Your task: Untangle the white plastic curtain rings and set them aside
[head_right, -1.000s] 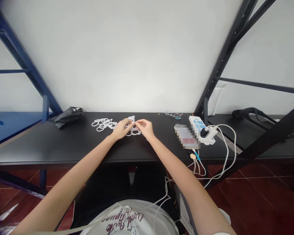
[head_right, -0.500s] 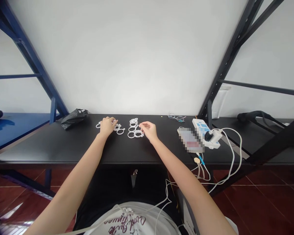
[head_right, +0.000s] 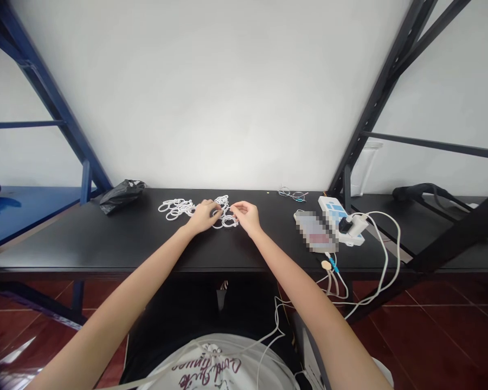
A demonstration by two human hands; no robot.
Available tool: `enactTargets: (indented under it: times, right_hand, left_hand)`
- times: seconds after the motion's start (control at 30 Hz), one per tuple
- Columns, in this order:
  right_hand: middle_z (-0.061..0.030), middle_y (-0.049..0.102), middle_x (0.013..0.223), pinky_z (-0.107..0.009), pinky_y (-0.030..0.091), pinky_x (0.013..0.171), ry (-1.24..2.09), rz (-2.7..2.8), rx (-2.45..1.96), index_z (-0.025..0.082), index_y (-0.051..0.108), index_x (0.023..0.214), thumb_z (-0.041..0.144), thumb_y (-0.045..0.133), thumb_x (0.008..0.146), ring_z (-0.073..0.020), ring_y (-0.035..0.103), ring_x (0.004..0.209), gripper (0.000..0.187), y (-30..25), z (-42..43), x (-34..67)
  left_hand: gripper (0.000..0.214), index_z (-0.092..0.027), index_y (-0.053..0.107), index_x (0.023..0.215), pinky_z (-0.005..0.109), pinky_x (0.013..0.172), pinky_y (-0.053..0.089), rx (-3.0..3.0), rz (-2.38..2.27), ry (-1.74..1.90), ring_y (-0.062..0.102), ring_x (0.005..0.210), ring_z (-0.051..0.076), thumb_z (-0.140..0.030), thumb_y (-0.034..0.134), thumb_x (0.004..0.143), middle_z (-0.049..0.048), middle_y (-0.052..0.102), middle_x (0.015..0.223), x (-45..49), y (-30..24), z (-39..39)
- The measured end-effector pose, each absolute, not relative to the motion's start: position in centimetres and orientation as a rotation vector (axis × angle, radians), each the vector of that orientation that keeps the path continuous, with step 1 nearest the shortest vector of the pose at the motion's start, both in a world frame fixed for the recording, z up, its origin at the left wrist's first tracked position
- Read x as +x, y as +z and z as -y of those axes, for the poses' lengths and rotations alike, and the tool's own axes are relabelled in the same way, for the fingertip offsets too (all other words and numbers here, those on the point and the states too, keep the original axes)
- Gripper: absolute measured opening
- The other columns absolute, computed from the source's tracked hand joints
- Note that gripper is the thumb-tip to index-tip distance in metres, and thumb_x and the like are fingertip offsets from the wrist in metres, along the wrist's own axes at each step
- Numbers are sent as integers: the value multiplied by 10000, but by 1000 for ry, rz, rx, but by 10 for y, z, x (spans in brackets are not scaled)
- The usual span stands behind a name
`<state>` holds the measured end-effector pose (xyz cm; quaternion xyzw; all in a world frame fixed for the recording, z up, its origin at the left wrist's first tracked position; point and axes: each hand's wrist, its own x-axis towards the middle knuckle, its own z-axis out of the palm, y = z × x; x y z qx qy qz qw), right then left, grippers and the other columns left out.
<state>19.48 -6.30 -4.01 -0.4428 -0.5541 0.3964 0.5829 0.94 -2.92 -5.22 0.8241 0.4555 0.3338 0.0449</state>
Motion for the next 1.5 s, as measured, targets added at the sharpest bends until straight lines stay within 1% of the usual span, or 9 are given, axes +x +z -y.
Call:
enactTargets:
  times: [0.1, 0.3, 0.47, 0.63, 0.77, 0.93, 1.0, 1.17, 1.5]
  right_hand:
    - [-54, 700, 717, -233, 489, 456, 916, 1299, -1032, 166, 667, 755, 376, 733, 670, -149, 626, 571, 235, -41, 62, 195]
    - [-56, 703, 716, -231, 483, 446, 921, 1292, -1041, 170, 666, 743, 355, 718, 678, -150, 624, 567, 203, -40, 64, 194]
    - [-60, 707, 732, -234, 482, 451, 926, 1286, -1055, 173, 661, 741, 359, 711, 681, -147, 617, 566, 201, -39, 65, 194]
    - [-62, 707, 729, -239, 486, 458, 919, 1286, -1059, 174, 660, 741, 389, 706, 685, -147, 614, 566, 227, -38, 65, 194]
    - [-64, 705, 726, -236, 486, 450, 917, 1286, -1056, 171, 661, 740, 388, 706, 688, -145, 611, 561, 227, -37, 65, 194]
    - [-66, 708, 738, -235, 492, 460, 914, 1293, -1056, 168, 664, 744, 380, 706, 694, -145, 613, 571, 222, -37, 66, 194]
    - [-67, 710, 743, -236, 494, 465, 913, 1297, -1058, 167, 667, 747, 383, 702, 697, -145, 616, 574, 224, -37, 66, 195]
    - [-67, 711, 741, -239, 490, 460, 914, 1301, -1066, 171, 665, 740, 383, 703, 689, -150, 617, 572, 222, -37, 66, 194]
    - [-65, 711, 730, -246, 482, 450, 913, 1304, -1069, 178, 657, 727, 373, 692, 686, -151, 611, 556, 202, -37, 67, 193]
  left_hand:
    - [144, -189, 618, 955, 358, 922, 448, 2506, -1226, 1025, 553, 993, 224, -273, 521, 889, 67, 638, 988, 22, -62, 30]
    - [184, -162, 570, 1033, 408, 970, 452, 2306, -1189, 1156, 560, 1062, 234, -233, 470, 897, 110, 616, 1070, 23, -71, 23]
    - [255, -161, 556, 1076, 413, 990, 447, 2123, -1209, 1231, 568, 1093, 227, -171, 456, 842, 112, 621, 1130, 25, -70, 19]
    - [397, -164, 484, 1199, 326, 858, 514, 1919, -1315, 1308, 638, 973, 165, -142, 309, 843, 101, 650, 1140, 9, -52, 10]
    - [359, -160, 557, 1060, 296, 694, 508, 1946, -1472, 1216, 634, 732, 162, -118, 361, 762, 77, 691, 952, -20, -37, 10]
    - [144, -204, 619, 727, 316, 743, 466, 2168, -1613, 908, 611, 740, 204, -117, 549, 636, 14, 658, 719, -28, -34, 24]
    - [127, -208, 627, 708, 318, 747, 465, 2237, -1638, 803, 609, 742, 209, -125, 577, 626, 13, 660, 724, -23, -35, 28]
    - [140, -217, 669, 796, 299, 768, 482, 2371, -1663, 682, 617, 815, 213, -180, 586, 689, 31, 671, 818, -18, -37, 30]
    - [194, -180, 724, 844, 335, 816, 515, 2444, -1797, 709, 626, 911, 250, -182, 548, 761, 118, 625, 1030, -25, -47, 20]
